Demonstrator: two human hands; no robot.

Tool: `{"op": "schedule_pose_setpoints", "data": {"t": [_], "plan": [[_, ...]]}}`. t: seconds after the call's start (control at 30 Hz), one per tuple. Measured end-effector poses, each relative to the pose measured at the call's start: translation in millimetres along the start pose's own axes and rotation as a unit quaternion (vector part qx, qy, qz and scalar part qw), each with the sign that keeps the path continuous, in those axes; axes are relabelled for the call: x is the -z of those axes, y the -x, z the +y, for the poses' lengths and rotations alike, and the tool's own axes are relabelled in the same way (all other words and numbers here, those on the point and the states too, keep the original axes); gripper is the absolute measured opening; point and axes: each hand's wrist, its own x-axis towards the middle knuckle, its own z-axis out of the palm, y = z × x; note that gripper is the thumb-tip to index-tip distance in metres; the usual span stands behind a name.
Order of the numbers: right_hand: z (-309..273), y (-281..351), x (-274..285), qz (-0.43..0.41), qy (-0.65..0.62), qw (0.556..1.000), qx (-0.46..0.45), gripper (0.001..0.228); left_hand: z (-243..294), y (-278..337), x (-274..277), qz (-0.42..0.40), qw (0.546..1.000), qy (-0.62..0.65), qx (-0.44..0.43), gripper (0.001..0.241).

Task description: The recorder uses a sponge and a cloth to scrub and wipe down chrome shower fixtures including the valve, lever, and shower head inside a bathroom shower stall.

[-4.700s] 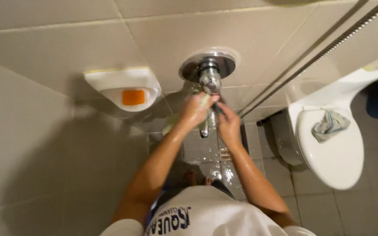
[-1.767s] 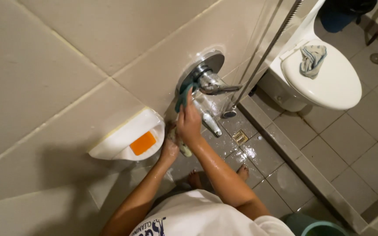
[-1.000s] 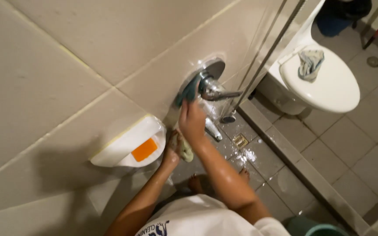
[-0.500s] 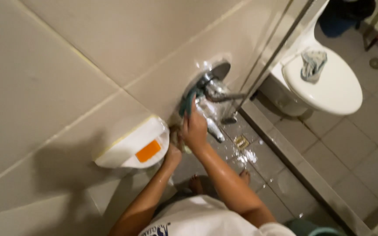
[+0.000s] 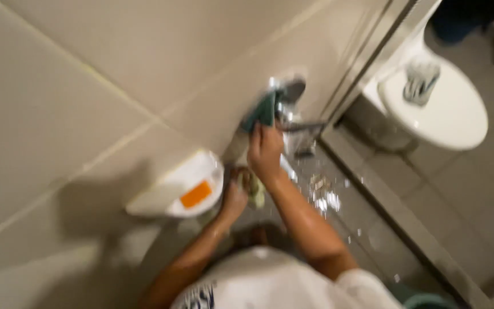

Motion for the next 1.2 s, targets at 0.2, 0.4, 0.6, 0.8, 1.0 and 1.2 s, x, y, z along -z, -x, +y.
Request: {"op": "schedule_pose_setpoints", "data": {"t": [0.2,0.4,0.6,0.8,1.0,1.2], "plan": [[-32.9,24.3,12.9,-0.021,-0.102,0.994,0.013,0.045,70.2,28.4,0.0,0.045,0.996,-0.036,-0.068,0.027],[-44.5,-16.3,23.7,-0.019,-0.113,0.985,-0.131,0.014,178.6,59.9,-1.8,0.166,0.92,-0.154,-0.321,0.028],[-22.1,-11.7,8.1,-0.004,-0.157,0.977,-0.145,0.018,296.8,39.1,25.0,0.067,0.883,-0.331,-0.325,0.057],[-87.3,-2.0,38.9,0.043,-0.187,0.98,0.059,0.032,296.9,33.6,44.2,-0.008,0.874,-0.422,-0.241,0.084],[-63.7,-20.8,29.5,-0.01,-0.512,0.823,-0.246,0.018,311.9,47.3,49.3,-0.017,0.883,-0.359,-0.303,0.079],[-94.9,-28.2,49.0,-0.052,-0.449,0.861,-0.232,0.05,300.0,39.0,50.7,-0.011,0.879,-0.331,-0.344,0.082]]}}
